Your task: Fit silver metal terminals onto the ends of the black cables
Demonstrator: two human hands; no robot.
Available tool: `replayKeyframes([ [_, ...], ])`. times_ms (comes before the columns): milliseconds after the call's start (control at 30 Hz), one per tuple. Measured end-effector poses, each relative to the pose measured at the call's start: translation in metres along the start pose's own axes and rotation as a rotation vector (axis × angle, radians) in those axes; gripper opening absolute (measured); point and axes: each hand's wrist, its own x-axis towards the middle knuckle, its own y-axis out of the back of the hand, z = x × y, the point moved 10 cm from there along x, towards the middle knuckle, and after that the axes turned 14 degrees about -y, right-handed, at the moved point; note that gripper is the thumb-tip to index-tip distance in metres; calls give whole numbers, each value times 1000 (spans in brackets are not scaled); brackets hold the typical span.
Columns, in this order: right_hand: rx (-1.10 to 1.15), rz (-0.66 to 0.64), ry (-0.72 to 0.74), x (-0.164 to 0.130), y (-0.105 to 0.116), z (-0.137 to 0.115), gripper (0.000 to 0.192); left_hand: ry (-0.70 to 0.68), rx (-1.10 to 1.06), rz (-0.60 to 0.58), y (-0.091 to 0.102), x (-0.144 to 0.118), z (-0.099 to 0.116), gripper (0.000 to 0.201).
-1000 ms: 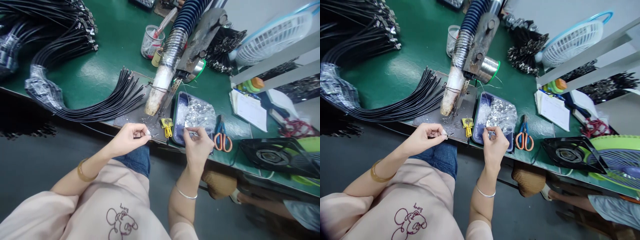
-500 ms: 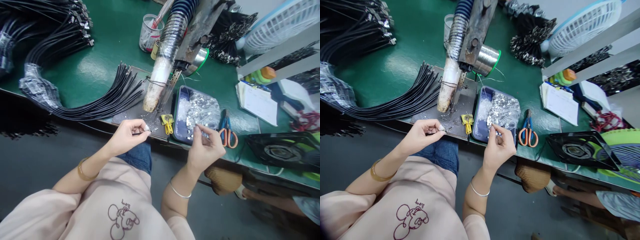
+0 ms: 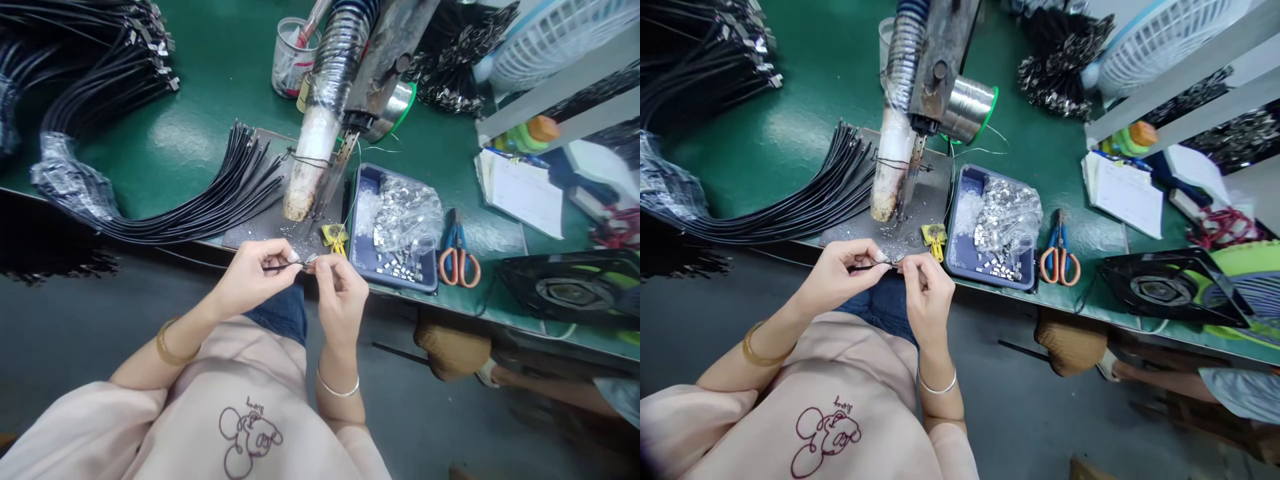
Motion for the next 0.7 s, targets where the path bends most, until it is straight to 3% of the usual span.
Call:
replayKeyframes([
  [233, -42, -12, 17, -2, -1, 0, 26, -25, -8, 1, -1, 1, 4, 14],
  [433, -187, 47, 123, -5, -1, -10, 30, -65, 20, -27, -2, 0, 7, 15],
  [567, -138, 75, 80, -1, 9, -7, 17, -84, 11, -64, -2, -1, 9, 16],
  [700, -112, -66, -1, 5, 3, -2, 29, -215, 111, -87, 0, -1, 23, 14],
])
